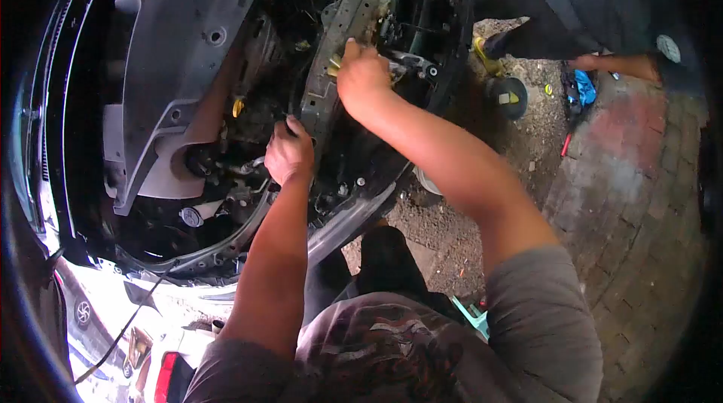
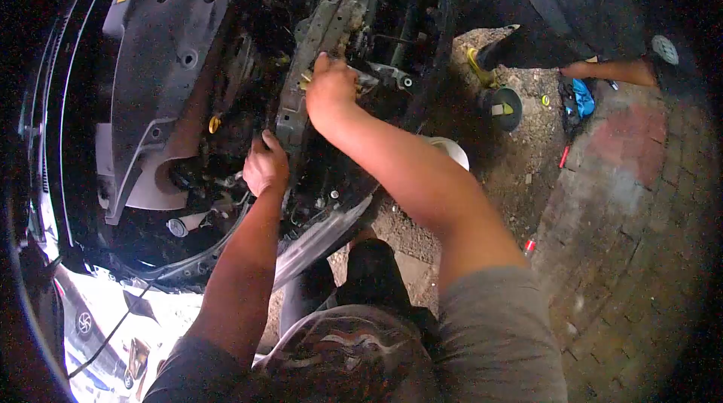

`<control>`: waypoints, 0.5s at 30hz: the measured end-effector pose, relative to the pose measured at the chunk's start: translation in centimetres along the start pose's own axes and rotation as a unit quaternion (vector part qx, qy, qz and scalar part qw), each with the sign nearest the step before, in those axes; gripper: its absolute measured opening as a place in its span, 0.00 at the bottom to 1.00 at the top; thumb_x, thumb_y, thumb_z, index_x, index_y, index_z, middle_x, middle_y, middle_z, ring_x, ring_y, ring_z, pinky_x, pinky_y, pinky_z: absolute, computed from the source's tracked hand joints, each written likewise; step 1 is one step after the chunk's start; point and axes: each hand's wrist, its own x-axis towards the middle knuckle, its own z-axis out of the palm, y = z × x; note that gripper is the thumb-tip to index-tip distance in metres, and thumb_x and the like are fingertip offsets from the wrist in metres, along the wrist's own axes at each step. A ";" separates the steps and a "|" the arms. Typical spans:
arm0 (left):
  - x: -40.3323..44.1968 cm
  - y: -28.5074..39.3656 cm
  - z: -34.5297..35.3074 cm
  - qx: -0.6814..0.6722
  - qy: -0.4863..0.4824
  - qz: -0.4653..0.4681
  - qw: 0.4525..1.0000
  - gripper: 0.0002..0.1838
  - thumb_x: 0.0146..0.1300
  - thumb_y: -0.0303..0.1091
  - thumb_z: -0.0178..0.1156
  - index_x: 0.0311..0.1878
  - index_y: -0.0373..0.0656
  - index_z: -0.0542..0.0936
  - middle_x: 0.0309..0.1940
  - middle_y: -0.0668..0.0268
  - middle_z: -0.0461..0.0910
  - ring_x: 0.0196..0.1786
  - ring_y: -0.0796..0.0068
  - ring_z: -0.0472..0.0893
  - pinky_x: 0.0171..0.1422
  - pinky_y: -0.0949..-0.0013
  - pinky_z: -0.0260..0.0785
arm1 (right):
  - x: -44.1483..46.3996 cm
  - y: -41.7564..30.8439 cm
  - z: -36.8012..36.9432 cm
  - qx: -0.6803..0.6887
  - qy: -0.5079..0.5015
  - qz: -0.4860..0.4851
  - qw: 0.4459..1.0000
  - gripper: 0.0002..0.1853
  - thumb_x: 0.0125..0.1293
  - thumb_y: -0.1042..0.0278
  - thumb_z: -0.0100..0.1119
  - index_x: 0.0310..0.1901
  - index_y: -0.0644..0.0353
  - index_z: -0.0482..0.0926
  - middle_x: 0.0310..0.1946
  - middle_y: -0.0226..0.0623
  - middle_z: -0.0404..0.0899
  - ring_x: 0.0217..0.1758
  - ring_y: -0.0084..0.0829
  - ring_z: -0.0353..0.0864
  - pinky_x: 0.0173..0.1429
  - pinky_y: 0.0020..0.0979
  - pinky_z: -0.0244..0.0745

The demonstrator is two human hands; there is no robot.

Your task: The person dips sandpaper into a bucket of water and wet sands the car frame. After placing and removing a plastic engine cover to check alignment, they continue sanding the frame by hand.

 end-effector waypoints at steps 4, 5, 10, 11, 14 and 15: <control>-0.5 -0.2 0.3 -0.010 0.048 0.018 0.999 0.28 0.83 0.58 0.46 0.51 0.43 0.85 0.49 0.44 0.89 0.54 0.38 0.87 0.61 0.39 0.78 | 6.0 2.0 -0.9 -0.002 0.020 0.043 0.999 0.30 0.75 0.59 0.59 0.75 0.62 0.80 0.73 0.42 0.76 0.64 0.45 0.78 0.56 0.54 0.79; -0.5 0.0 0.0 -0.008 0.048 0.013 0.999 0.28 0.83 0.58 0.47 0.50 0.42 0.85 0.48 0.44 0.89 0.53 0.38 0.88 0.60 0.39 0.79 | 7.3 1.1 -0.7 -0.012 -0.001 0.088 0.996 0.29 0.77 0.56 0.58 0.74 0.61 0.80 0.75 0.41 0.75 0.64 0.44 0.78 0.56 0.53 0.78; -0.7 0.3 -1.1 -0.006 0.022 0.016 1.000 0.26 0.82 0.55 0.50 0.49 0.41 0.85 0.47 0.45 0.90 0.52 0.39 0.88 0.59 0.40 0.80 | 4.3 -0.3 4.8 -0.001 -0.001 0.031 1.000 0.37 0.80 0.52 0.56 0.85 0.56 0.63 0.70 0.44 0.80 0.65 0.42 0.80 0.52 0.47 0.78; -0.7 0.2 -1.1 -0.013 0.033 0.013 0.999 0.26 0.82 0.55 0.50 0.49 0.41 0.85 0.47 0.45 0.90 0.52 0.39 0.88 0.59 0.40 0.80 | 5.2 0.2 3.6 -0.004 0.010 0.027 1.000 0.37 0.80 0.52 0.56 0.85 0.56 0.63 0.70 0.44 0.80 0.65 0.42 0.80 0.52 0.47 0.78; -0.7 -0.2 -0.8 -0.018 0.036 0.018 0.999 0.28 0.83 0.57 0.46 0.53 0.43 0.85 0.46 0.43 0.90 0.51 0.37 0.88 0.58 0.39 0.80 | 7.7 2.3 -2.8 -0.068 -0.081 0.062 0.992 0.37 0.79 0.54 0.59 0.85 0.55 0.65 0.77 0.38 0.75 0.68 0.42 0.77 0.54 0.48 0.76; -0.7 -0.3 -0.8 -0.020 0.045 0.017 0.999 0.28 0.83 0.57 0.46 0.53 0.43 0.85 0.46 0.43 0.90 0.51 0.37 0.88 0.58 0.39 0.80 | 8.3 3.5 -4.5 -0.085 -0.067 0.060 0.992 0.37 0.79 0.55 0.59 0.85 0.55 0.66 0.78 0.36 0.74 0.68 0.42 0.77 0.55 0.48 0.75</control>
